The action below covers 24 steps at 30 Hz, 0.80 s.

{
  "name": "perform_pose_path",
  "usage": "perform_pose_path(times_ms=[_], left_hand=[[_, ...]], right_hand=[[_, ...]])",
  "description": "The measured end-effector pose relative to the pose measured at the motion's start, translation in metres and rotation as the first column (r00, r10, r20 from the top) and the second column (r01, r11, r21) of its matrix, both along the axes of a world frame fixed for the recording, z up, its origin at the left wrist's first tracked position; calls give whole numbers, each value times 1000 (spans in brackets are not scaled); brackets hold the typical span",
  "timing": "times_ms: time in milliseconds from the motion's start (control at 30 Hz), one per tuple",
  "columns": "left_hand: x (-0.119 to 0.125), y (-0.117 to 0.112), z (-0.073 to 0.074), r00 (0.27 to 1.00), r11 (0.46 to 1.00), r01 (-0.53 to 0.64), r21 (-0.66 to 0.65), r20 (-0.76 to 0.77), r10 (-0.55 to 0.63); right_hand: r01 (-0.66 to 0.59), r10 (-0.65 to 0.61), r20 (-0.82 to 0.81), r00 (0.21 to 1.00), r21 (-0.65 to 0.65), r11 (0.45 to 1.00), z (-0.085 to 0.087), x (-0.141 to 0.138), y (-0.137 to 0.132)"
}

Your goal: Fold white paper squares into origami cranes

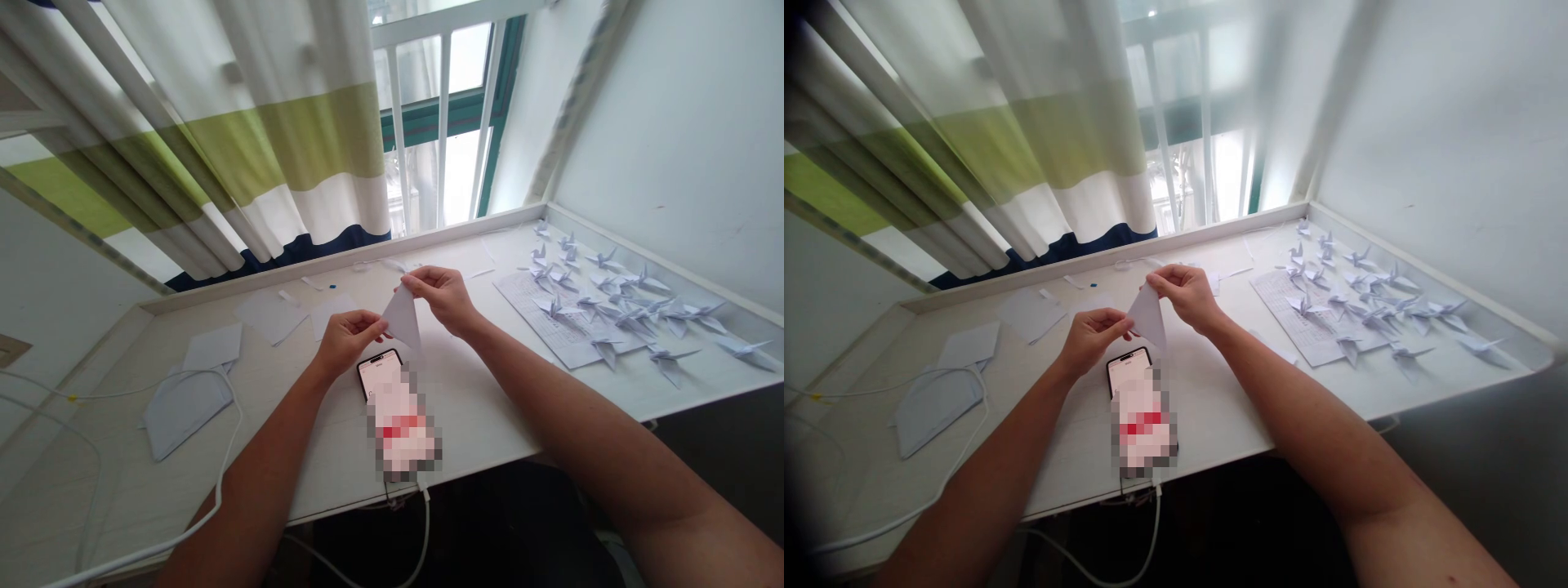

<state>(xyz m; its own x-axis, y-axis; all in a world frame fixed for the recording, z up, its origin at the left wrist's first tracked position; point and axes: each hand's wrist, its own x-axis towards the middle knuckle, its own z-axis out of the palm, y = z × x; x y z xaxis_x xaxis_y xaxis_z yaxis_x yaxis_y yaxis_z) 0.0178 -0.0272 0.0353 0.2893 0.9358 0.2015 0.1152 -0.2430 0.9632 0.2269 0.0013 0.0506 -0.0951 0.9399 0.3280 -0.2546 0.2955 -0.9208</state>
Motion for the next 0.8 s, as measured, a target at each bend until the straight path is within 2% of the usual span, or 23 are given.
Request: perform_pose_path(times_ms=[300,500,667,800], left_hand=[[-2,1,1,999,999,45,-8,-1,-45],[-1,-1,1,999,999,42,-29,-21,-43],[1,0,1,1000,999,-1,-39,20,2],[0,2,0,998,999,24,-48,56,-22]], right_hand=[[-5,5,-18,1000,11,1000,2,1,1],[-21,20,-21,1000,-37,999,1,0,2],[40,-41,26,999,17,999,-1,1,4],[4,-5,33,999,40,999,-2,-1,3]])
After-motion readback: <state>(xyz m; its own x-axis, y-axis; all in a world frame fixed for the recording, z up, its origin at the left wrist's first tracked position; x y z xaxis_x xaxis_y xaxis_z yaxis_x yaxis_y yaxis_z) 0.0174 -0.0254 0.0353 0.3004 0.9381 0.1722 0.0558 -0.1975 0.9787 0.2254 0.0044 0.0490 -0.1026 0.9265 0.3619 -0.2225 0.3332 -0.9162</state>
